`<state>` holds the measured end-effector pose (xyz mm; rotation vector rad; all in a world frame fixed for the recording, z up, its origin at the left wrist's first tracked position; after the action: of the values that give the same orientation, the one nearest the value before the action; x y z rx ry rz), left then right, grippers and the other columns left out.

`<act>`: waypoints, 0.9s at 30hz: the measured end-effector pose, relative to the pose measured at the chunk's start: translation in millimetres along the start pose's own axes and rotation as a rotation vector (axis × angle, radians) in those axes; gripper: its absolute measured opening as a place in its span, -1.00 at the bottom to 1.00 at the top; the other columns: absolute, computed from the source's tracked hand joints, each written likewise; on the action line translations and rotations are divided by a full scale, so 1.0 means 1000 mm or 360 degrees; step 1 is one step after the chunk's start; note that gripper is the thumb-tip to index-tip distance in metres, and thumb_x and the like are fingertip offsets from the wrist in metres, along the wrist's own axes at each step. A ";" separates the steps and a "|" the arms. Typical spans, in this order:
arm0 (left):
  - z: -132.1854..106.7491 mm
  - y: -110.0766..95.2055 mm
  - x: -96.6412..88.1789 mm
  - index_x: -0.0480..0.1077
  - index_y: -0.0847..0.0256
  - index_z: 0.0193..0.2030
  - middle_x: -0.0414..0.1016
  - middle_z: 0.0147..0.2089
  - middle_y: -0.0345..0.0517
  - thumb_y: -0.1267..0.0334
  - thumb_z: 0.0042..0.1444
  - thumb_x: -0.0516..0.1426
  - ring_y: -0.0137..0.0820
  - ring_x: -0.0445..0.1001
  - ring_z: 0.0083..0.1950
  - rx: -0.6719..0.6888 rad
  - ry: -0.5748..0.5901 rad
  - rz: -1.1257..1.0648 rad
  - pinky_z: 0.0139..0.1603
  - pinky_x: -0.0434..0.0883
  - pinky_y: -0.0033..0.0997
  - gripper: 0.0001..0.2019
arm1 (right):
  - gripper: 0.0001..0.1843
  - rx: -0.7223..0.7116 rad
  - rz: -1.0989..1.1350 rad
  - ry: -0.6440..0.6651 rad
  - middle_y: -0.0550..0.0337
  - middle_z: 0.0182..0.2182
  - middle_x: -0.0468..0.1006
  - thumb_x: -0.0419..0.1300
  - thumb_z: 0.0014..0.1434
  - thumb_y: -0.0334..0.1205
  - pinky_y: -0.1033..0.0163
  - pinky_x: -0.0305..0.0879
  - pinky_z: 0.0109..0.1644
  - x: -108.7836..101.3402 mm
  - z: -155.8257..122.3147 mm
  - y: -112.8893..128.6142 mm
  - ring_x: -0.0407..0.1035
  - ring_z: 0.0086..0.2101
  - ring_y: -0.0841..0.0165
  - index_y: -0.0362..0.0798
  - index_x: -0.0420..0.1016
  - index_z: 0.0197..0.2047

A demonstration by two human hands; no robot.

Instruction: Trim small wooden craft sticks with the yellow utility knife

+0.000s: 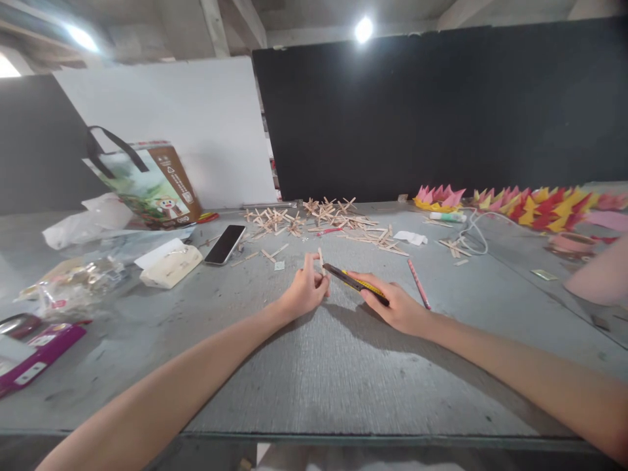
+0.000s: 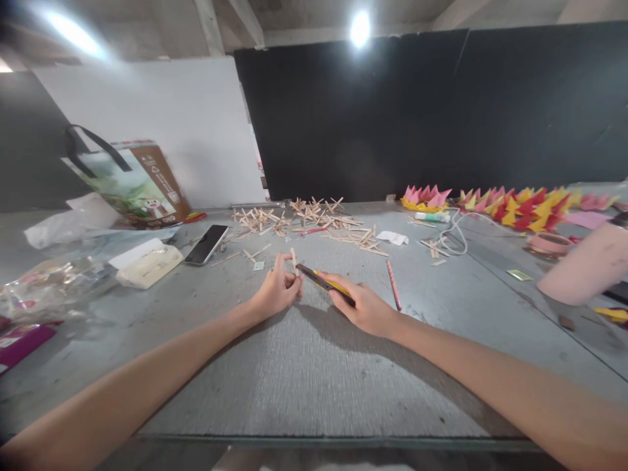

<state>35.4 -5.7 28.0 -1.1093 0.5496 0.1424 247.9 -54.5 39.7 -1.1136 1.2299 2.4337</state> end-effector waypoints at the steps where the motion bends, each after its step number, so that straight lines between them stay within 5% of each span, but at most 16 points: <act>1: 0.000 -0.001 -0.002 0.07 0.23 0.26 0.50 -0.52 -0.38 0.18 0.32 0.10 -0.49 0.34 -0.63 0.0027 0.0016 0.0084 -0.43 0.27 -0.51 -0.55 | -0.44 0.0003 -0.0009 -0.0012 0.06 0.08 0.68 -0.03 0.53 -0.04 0.11 0.52 0.11 -0.001 0.000 0.000 0.59 -0.02 0.20 0.08 0.28 0.51; 9: 0.003 -0.004 -0.014 0.19 0.26 0.34 0.42 -0.54 -0.32 0.25 0.36 0.03 -0.37 0.41 -0.53 0.0154 0.0118 0.0586 -0.35 0.20 -0.42 -0.56 | -0.44 -0.0020 -0.0037 -0.0031 0.03 0.30 0.54 -0.04 0.54 -0.02 0.06 0.47 0.24 -0.005 -0.001 0.000 0.52 0.17 0.16 0.10 0.29 0.51; 13: 0.003 -0.002 -0.016 0.21 0.26 0.36 0.43 -0.51 -0.26 0.27 0.35 0.04 -0.32 0.48 -0.47 0.0143 0.0135 0.0678 -0.35 0.18 -0.41 -0.54 | -0.43 0.0026 -0.0039 -0.0003 0.00 0.13 0.66 -0.03 0.53 -0.03 0.10 0.53 0.12 -0.005 -0.001 -0.001 0.59 0.02 0.17 0.05 0.30 0.51; 22: -0.003 -0.011 -0.002 0.04 0.29 0.30 0.41 -0.58 -0.44 0.18 0.31 0.08 -0.46 0.32 -0.62 0.0036 -0.0022 0.0025 -0.41 0.26 -0.49 -0.50 | -0.42 0.0057 -0.0073 0.0009 -0.02 -0.07 0.72 -0.01 0.50 -0.08 0.11 0.53 0.03 -0.004 -0.001 0.000 0.60 -0.12 0.16 0.00 0.31 0.49; 27: -0.001 -0.009 -0.002 0.08 0.29 0.29 0.46 -0.55 -0.37 0.22 0.32 0.08 -0.43 0.39 -0.59 0.0050 0.0002 0.0121 -0.39 0.29 -0.46 -0.54 | -0.43 0.0046 -0.0083 0.0014 0.00 -0.06 0.71 0.00 0.49 -0.08 0.09 0.53 0.06 -0.003 -0.001 0.000 0.60 -0.08 0.14 0.03 0.31 0.49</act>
<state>36.3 -10.5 35.6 -1.0585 0.5932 0.1985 250.6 -54.2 41.4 -1.1353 1.2187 2.3680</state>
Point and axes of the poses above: each hand's wrist, its own z-axis towards the middle knuckle, its own x-axis out of the palm, y = z × x, the point moved 5 cm from there along z, towards the middle knuckle
